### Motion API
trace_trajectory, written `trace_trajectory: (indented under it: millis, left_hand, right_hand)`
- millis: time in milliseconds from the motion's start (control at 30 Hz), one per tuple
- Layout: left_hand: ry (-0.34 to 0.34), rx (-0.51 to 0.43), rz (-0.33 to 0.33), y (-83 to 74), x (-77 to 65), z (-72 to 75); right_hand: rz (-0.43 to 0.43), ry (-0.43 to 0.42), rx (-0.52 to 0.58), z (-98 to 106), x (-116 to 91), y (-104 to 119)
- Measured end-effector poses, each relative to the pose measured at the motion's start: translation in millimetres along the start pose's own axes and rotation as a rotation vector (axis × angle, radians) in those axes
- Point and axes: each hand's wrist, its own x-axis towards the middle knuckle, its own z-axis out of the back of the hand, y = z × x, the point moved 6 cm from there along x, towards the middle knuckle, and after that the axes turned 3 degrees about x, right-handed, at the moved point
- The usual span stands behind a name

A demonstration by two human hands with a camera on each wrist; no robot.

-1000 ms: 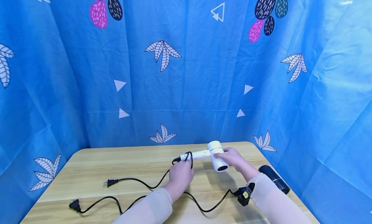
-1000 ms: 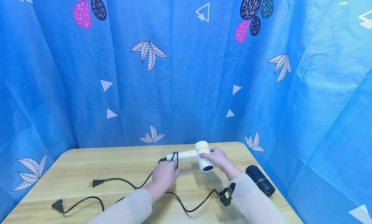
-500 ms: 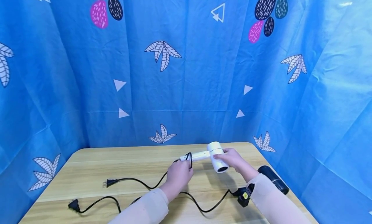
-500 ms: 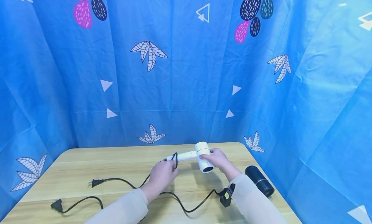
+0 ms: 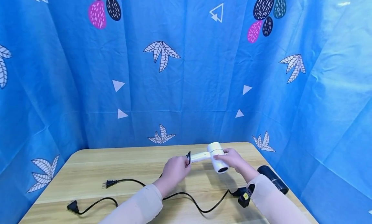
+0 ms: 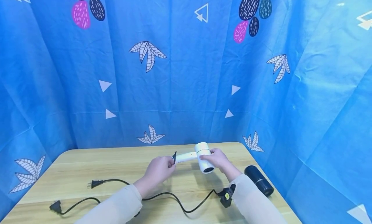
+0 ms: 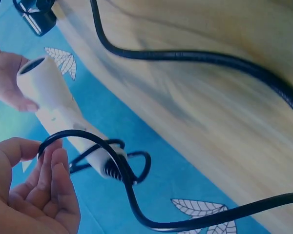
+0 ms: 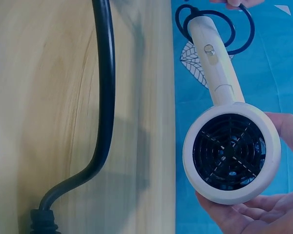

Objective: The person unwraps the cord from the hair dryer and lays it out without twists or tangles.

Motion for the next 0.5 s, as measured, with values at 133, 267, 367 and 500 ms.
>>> trace_trajectory:
  millis: [133,267,367,500]
  left_hand:
    - [0.025,-0.044,-0.001,5.3,2.5,5.5]
    - [0.052,-0.062,-0.006,9.6,4.3,10.6]
    - [0.067,-0.074,-0.009,11.7,5.2,14.5]
    - [0.069,-0.071,-0.024,14.7,7.4,19.2]
  right_hand:
    - [0.019,0.004,0.006,1,0,0]
    - [0.030,0.006,-0.002,2,-2,0]
    - [0.029,0.010,-0.007,3,-2,1]
    - [0.029,0.015,-0.010,3,-3,2]
